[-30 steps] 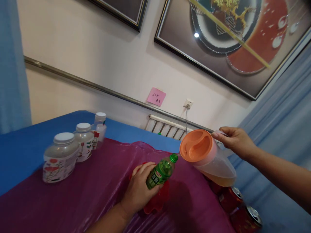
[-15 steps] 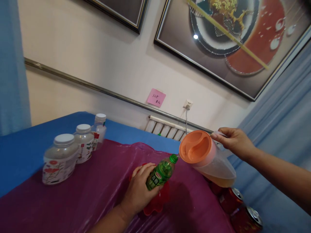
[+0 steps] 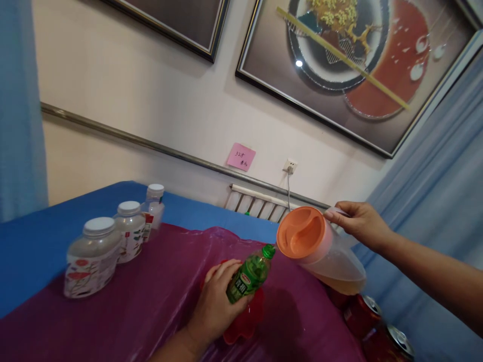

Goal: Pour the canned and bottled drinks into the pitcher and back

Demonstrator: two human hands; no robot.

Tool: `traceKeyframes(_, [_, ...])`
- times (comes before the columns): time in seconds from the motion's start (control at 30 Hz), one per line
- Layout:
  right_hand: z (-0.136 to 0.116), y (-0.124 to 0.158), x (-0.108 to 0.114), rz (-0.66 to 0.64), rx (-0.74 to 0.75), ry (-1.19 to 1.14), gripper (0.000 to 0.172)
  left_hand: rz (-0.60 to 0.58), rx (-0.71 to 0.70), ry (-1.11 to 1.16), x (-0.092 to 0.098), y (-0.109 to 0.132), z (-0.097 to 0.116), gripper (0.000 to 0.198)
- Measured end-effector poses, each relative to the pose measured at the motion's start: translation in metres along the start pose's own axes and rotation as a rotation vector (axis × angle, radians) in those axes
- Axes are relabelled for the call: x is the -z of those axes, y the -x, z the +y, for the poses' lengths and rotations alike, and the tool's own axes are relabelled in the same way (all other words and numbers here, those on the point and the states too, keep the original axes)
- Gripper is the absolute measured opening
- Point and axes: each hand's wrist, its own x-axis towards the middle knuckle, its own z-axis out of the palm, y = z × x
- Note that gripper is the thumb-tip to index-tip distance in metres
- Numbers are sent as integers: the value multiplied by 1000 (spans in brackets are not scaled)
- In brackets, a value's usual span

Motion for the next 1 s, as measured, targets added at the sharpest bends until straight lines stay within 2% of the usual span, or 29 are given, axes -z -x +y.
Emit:
traceKeyframes(0.63, [-11, 1, 2, 17, 48, 52, 66, 30, 4, 37, -2, 1, 0, 53])
traceKeyframes(1.0, [-7, 2, 3, 12, 41, 52, 66, 37, -17, 26, 0, 1, 0, 51])
